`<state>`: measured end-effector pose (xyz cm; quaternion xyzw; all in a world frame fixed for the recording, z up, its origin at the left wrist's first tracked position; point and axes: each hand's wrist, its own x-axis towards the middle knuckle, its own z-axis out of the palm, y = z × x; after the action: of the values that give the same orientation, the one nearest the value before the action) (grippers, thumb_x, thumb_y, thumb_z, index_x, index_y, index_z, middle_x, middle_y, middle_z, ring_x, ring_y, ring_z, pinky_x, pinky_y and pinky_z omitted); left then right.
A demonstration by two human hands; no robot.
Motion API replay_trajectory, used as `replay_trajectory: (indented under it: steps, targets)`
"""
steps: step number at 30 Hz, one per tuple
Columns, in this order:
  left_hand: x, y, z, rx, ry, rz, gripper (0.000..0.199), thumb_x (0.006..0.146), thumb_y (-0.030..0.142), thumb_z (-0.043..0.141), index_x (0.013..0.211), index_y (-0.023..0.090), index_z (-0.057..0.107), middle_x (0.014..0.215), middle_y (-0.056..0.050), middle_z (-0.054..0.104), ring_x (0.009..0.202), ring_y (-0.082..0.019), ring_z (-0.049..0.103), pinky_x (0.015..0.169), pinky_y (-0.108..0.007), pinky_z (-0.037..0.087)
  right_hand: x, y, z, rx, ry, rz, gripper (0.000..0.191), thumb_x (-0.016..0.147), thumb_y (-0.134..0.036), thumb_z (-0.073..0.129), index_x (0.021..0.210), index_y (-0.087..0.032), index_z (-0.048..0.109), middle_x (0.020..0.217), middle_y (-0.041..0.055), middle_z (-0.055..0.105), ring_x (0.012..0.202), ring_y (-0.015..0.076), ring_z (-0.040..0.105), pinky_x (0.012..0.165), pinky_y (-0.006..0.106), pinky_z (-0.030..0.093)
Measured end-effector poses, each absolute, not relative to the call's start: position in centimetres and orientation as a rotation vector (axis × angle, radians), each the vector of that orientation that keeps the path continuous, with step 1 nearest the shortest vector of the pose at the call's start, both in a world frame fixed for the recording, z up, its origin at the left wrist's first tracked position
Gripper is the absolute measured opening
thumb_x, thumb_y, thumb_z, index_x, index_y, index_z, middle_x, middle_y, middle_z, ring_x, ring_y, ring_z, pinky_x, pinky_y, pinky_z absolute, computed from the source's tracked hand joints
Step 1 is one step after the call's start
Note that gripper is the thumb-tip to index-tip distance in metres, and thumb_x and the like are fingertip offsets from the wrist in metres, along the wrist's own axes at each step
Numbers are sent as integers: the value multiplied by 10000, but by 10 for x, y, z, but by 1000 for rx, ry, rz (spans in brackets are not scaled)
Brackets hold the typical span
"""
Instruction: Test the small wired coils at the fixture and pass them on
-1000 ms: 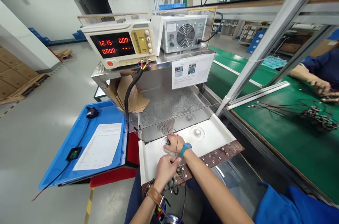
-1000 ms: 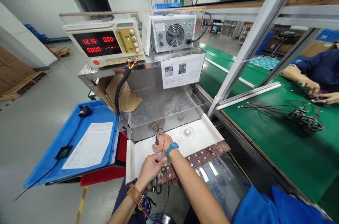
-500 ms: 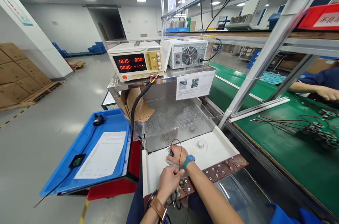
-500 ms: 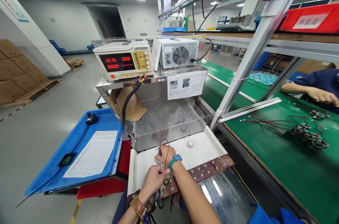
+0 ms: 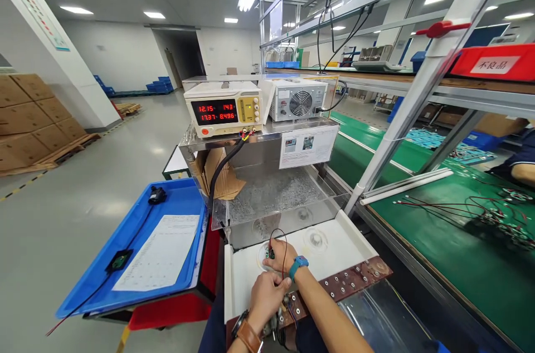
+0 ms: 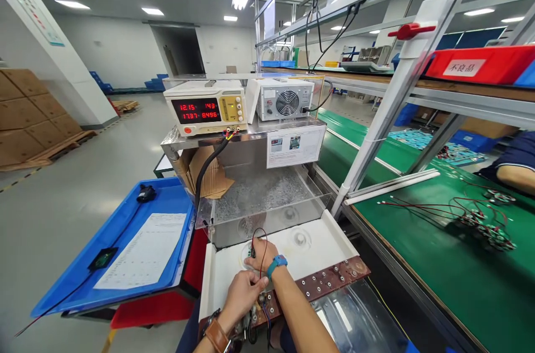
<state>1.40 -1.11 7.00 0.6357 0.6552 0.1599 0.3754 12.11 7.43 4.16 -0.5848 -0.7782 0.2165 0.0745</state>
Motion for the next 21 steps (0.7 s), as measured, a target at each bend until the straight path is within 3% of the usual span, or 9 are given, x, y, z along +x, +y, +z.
replay_trajectory:
  steps: [8, 13, 17, 21]
  targets:
    - [16, -9, 61, 1594, 1764, 345, 235, 775, 376, 613, 632, 192, 637, 758, -43, 740, 760, -207, 650, 632, -291, 347, 114, 72, 38, -1750, -2336, 601, 340, 736, -389, 630, 1009, -194, 582, 969, 100, 717, 897, 262, 666, 744, 316, 436]
    - [14, -8, 41, 1626, 1821, 377, 245, 742, 393, 617, 585, 210, 577, 714, -48, 712, 733, -227, 632, 633, -308, 364, 113, 70, 41, -1768, -2305, 619, 327, 696, -413, 624, 980, -256, 582, 949, 116, 727, 910, 321, 691, 728, 385, 468]
    - [10, -3, 29, 1615, 1718, 458, 314, 730, 490, 598, 567, 226, 552, 669, -44, 692, 700, -229, 623, 627, -315, 390, 116, 73, 44, -1740, -2333, 632, 328, 661, -462, 629, 963, -347, 578, 954, 85, 736, 922, 359, 699, 699, 442, 478]
    - [6, 3, 33, 1614, 1579, 579, 514, 692, 723, 530, 533, 235, 510, 623, -49, 657, 674, -236, 605, 647, -329, 438, 114, 75, 45, -1747, -2319, 566, 302, 684, -407, 614, 965, -299, 601, 936, 93, 736, 917, 331, 702, 704, 400, 483]
